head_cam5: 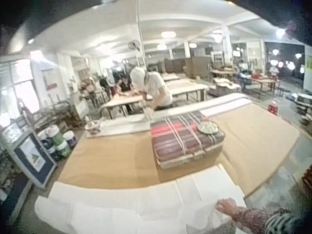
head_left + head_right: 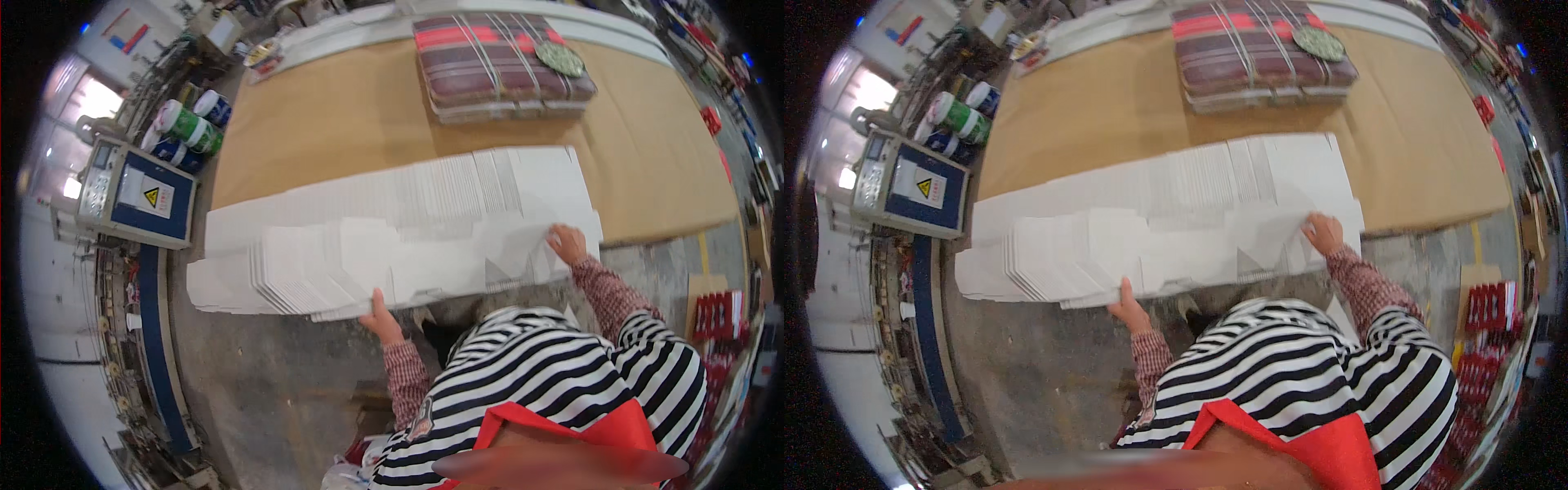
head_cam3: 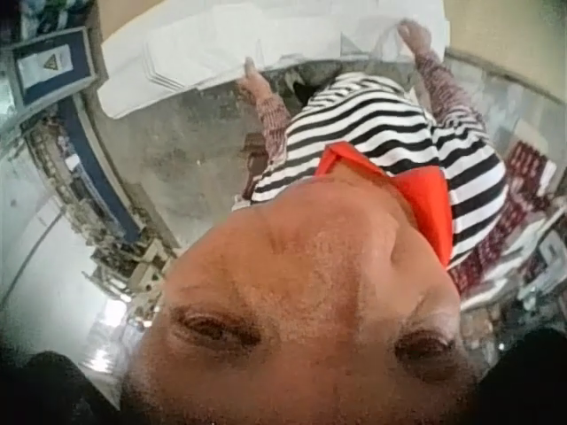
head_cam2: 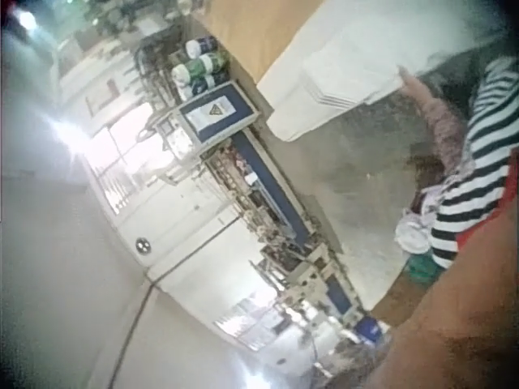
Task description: Manually aligning and stacking large white paper or cardboard sheets on an industrial workbench.
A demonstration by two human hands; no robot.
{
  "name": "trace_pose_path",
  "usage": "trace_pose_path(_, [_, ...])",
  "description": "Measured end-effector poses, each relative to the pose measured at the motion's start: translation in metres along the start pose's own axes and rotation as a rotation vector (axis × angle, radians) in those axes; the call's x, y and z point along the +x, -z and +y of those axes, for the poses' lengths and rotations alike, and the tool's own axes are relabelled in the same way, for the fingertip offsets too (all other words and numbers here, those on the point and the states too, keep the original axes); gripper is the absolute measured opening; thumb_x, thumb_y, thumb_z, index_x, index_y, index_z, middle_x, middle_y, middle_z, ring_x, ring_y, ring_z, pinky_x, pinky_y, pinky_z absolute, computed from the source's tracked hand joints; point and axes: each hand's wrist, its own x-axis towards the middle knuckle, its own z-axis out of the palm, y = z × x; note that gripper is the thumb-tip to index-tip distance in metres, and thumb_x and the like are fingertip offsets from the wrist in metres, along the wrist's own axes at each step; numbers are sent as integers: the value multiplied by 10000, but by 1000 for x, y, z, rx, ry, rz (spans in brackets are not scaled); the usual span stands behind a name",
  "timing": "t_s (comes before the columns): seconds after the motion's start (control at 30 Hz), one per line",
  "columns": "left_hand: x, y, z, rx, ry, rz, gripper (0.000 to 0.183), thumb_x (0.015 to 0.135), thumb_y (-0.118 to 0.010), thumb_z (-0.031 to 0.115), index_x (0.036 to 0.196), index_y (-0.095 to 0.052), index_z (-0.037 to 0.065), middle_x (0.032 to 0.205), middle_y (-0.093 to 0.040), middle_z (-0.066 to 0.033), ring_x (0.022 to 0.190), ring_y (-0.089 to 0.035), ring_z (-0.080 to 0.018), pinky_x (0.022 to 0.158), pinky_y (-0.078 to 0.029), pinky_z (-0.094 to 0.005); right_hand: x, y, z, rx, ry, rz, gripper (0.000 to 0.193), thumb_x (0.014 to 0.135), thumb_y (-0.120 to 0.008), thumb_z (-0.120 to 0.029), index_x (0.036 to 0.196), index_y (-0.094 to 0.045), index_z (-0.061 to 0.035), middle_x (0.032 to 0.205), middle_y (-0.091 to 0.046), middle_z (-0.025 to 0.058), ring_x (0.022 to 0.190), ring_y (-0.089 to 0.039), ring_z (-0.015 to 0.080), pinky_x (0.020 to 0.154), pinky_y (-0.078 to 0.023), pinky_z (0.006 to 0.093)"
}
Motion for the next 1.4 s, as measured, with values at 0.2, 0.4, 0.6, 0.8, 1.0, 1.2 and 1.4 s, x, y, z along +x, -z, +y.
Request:
trace_pose_path(0.2, [50,57,-41,-428,366,132,469,761,-632,75,1149,-418,-77,1131,-488,-122,935,-515,-211,793,-445,-363,-2,7,-21,21,-3,-80,215,722,-603,-226,881,-576,-84,826,-604,95,748,-577,295,651,-449,397])
trace_pose_path(0.4, [19,6,5,-75,119,229,443,766,-620,68,1135,-420,-74,1116,-494,-137,943,-512,-208,790,-442,-344,-6,7,-3,67,-7,-13,170,714,-606,-199,822,-581,-70,807,-608,98,741,-580,289,644,-452,394])
trace_pose_path(0.6, [59,39,-43,-530,379,-66,442,778,-623,119,1140,-440,-57,1133,-490,-130,958,-505,-200,830,-417,-326,14,10,2,2,-58,-124,142,728,-587,-191,789,-578,-63,769,-605,94,725,-580,285,629,-455,384])
trace_pose_path(0.8, [46,29,-33,3,192,177,459,781,-618,92,1171,-426,-54,1163,-487,-110,1011,-486,-195,868,-389,-315,10,14,8,46,29,17,152,734,-576,-213,758,-534,-69,711,-581,115,693,-567,307,596,-441,401])
trace_pose_path(1.0, [47,53,-23,-450,412,-14,449,798,-593,89,1175,-413,-73,1149,-493,-99,984,-499,-186,856,-403,-315,-4,21,5,28,-52,-81,126,738,-567,-199,764,-565,-76,712,-595,107,679,-576,302,583,-441,405])
trace_pose_path(1.2, [33,19,-11,40,49,68,382,802,-590,100,1119,-475,-80,1106,-523,-102,947,-514,-194,829,-414,-309,-9,0,37,-63,-85,15,98,749,-541,-198,752,-576,-107,664,-576,123,644,-569,314,546,-438,402])
trace_pose_path(1.4, [60,47,-31,-218,275,-16,428,824,-574,145,1169,-429,-64,1180,-466,-122,996,-468,-174,846,-384,-299,7,15,39,2,-61,-56,193,788,-544,-233,859,-624,-73,815,-622,114,744,-593,292,651,-464,384])
